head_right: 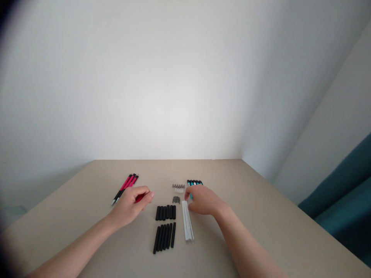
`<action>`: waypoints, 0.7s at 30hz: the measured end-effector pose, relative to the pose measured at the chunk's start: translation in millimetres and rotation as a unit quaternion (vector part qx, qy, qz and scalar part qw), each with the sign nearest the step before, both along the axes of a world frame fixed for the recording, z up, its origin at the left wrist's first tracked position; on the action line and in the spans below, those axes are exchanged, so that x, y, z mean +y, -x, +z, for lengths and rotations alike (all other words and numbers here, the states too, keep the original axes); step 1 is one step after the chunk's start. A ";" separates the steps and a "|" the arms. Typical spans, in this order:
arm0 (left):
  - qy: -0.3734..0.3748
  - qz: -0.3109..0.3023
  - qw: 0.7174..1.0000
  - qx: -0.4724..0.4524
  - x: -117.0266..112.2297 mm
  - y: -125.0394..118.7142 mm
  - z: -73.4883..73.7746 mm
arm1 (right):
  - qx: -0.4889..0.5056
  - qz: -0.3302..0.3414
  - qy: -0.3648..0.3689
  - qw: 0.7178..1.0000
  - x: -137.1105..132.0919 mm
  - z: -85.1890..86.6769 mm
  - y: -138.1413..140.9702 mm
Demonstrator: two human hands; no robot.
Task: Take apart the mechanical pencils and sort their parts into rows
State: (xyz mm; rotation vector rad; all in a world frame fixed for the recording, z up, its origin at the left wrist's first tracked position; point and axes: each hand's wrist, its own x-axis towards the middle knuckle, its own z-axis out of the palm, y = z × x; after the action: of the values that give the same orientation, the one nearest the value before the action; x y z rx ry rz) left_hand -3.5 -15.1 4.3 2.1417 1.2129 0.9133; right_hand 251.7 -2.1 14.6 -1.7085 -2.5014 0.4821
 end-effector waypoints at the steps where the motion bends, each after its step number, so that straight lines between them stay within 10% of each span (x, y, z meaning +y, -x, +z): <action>1: 0.000 0.000 1.000 0.000 -0.1 0.1 -0.1 | 0.003 0.000 -0.002 1.000 0.0 0.0 0.0; 21: 0.005 -0.005 1.000 -0.010 1.0 0.4 -0.3 | 0.042 0.033 0.003 0.999 -5.7 6.6 6.5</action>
State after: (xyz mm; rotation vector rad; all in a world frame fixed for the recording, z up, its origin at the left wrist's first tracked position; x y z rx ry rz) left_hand -3.9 -14.1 4.0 2.1234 1.1945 0.9199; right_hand 245.2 -7.8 21.2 -1.5765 -2.5075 0.5545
